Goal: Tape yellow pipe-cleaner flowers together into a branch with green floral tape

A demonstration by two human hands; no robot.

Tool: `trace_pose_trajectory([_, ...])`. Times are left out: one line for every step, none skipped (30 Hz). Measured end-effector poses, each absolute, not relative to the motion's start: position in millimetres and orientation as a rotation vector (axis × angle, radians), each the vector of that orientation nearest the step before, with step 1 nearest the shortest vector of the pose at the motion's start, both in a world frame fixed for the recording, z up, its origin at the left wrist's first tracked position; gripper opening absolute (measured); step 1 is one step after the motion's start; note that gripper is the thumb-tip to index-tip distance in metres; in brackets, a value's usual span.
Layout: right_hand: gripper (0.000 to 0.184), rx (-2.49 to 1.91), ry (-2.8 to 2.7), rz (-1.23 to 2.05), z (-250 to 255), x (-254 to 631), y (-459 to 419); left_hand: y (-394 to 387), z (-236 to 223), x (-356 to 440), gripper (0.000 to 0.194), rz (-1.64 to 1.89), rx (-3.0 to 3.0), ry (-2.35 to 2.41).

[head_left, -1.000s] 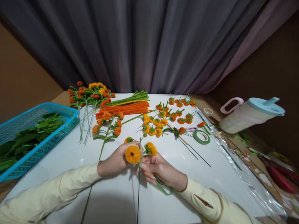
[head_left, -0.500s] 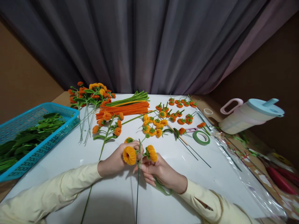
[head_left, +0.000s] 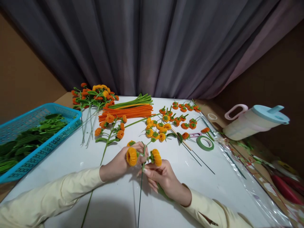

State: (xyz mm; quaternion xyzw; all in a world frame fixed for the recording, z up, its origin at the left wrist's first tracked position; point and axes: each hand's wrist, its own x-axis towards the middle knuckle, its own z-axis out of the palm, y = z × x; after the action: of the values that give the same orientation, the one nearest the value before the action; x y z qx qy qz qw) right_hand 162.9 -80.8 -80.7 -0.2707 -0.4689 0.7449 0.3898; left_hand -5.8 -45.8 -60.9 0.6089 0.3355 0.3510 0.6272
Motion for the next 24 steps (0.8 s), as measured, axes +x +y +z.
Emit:
trace_pose_trajectory([0.030, -0.711, -1.196, 1.871, -79.4, 162.8, -81.6, -46.7, -58.3, -4.6, 0.022, 0.826, 1.414, 0.803])
trace_pose_trajectory([0.031, -0.736, -1.201, 1.849, -77.9, 162.7, -82.3, -47.5, -56.2, -3.5, 0.023, 0.854, 1.432, 0.840])
trace_pose_trajectory([0.032, -0.759, -1.213, 1.826, -76.4, 162.6, -83.1, -47.8, -54.9, -3.1, 0.024, 0.888, 1.450, 0.879])
trace_pose_trajectory([0.032, -0.782, -1.236, 1.798, -74.9, 162.5, -83.9, -47.4, -54.2, -3.6, 0.025, 0.913, 1.473, 0.913])
trace_pose_trajectory([0.033, -0.804, -1.273, 1.765, -73.8, 162.6, -84.7, -46.0, -53.8, -5.2, 0.025, 0.921, 1.504, 0.937])
trace_pose_trajectory([0.033, -0.825, -1.315, 1.727, -73.0, 162.7, -85.4, -43.3, -53.4, -8.0, 0.025, 0.900, 1.544, 0.944])
trace_pose_trajectory([0.034, -0.845, -1.354, 1.687, -72.5, 162.9, -86.2, -39.5, -52.5, -11.9, 0.026, 0.853, 1.587, 0.926])
trace_pose_trajectory([0.034, -0.867, -1.388, 1.650, -72.5, 163.2, -86.8, -34.6, -50.9, -16.8, 0.030, 0.775, 1.638, 0.883])
trace_pose_trajectory([0.035, -0.888, -1.415, 1.623, -72.7, 163.4, -87.3, -29.0, -48.4, -22.3, 0.039, 0.692, 1.683, 0.815])
trace_pose_trajectory([0.036, -0.907, -1.435, 1.603, -73.1, 163.7, -87.7, -23.2, -44.9, -27.7, 0.048, 0.623, 1.713, 0.731])
trace_pose_trajectory([0.037, -0.921, -1.451, 1.591, -73.5, 164.0, -87.8, -17.7, -40.5, -32.8, 0.053, 0.574, 1.712, 0.647])
trace_pose_trajectory([0.038, -0.932, -1.467, 1.582, -73.7, 164.2, -87.6, -12.9, -35.5, -36.9, 0.053, 0.554, 1.682, 0.576])
trace_pose_trajectory([0.040, -0.938, -1.483, 1.577, -73.8, 164.5, -87.0, -9.4, -30.1, -39.7, 0.050, 0.541, 1.646, 0.519])
trace_pose_trajectory([0.041, -0.940, -1.501, 1.573, -73.5, 164.9, -86.0, -7.1, -24.8, -41.1, 0.044, 0.528, 1.625, 0.508])
trace_pose_trajectory([0.042, -0.940, -1.518, 1.568, -73.1, 165.3, -84.6, -6.3, -19.9, -41.1, 0.038, 0.517, 1.628, 0.534])
trace_pose_trajectory([0.043, -0.941, -1.541, 1.565, -72.4, 165.8, -82.8, -6.7, -15.8, -39.9, 0.032, 0.512, 1.651, 0.584])
trace_pose_trajectory([0.044, -0.940, -1.573, 1.563, -71.5, 166.2, -80.8, -8.0, -12.9, -37.8, 0.027, 0.511, 1.685, 0.644])
trace_pose_trajectory([0.045, -0.936, -1.613, 1.555, -70.6, 166.6, -78.8, -9.7, -11.3, -35.3, 0.024, 0.515, 1.712, 0.695])
trace_pose_trajectory([0.046, -0.930, -1.656, 1.540, -69.7, 166.8, -76.8, -11.6, -11.1, -32.7, 0.021, 0.529, 1.727, 0.737])
trace_pose_trajectory([0.047, -0.926, -1.699, 1.521, -69.0, 166.7, -75.0, -13.2, -12.1, -30.4, 0.021, 0.538, 1.729, 0.769])
trace_pose_trajectory([0.049, -0.920, -1.730, 1.503, -68.4, 166.4, -73.6, -14.4, -14.0, -28.6, 0.021, 0.545, 1.720, 0.795])
trace_pose_trajectory([0.049, -0.917, -1.747, 1.489, -68.1, 165.9, -72.7, -15.0, -16.6, -27.4, 0.022, 0.549, 1.709, 0.812])
trace_pose_trajectory([0.049, -0.921, -1.749, 1.483, -68.0, 165.2, -72.3, -15.2, -19.3, -26.7, 0.024, 0.546, 1.699, 0.822])
trace_pose_trajectory([0.049, -0.930, -1.742, 1.484, -68.1, 164.4, -72.3, -15.1, -21.8, -26.5, 0.025, 0.542, 1.687, 0.825])
